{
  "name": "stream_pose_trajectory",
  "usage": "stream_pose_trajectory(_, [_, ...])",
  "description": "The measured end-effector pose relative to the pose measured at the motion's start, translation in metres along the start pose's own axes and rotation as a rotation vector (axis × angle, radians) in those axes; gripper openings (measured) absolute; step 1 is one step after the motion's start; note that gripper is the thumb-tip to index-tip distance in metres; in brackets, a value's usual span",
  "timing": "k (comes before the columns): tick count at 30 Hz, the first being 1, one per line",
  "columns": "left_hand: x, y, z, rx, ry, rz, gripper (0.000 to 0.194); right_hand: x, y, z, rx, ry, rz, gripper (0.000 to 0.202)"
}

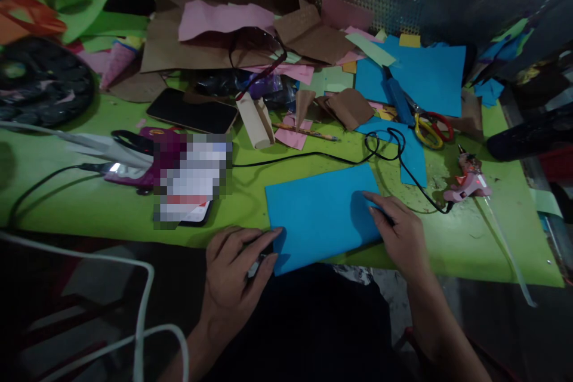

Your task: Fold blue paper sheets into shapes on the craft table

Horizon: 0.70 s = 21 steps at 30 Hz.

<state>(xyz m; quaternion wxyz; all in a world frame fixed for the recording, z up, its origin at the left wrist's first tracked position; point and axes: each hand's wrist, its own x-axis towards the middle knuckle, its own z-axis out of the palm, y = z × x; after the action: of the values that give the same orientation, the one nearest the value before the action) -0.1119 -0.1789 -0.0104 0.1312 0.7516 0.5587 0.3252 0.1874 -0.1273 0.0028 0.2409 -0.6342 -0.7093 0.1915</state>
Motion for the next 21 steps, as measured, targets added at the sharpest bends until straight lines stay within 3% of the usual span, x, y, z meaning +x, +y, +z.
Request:
stream_pose_trajectory(13, [0.002,-0.008,0.002,0.061,0.042,0.079,0.029,0.005,-0.004,0.003,0.056,-0.005,-0.011,0.030])
stream_pose_trajectory(21, [0.001,-0.012,0.002,0.043,0.000,0.080,0.032,0.006,-0.010,0.001,0.047,-0.027,0.031,0.031])
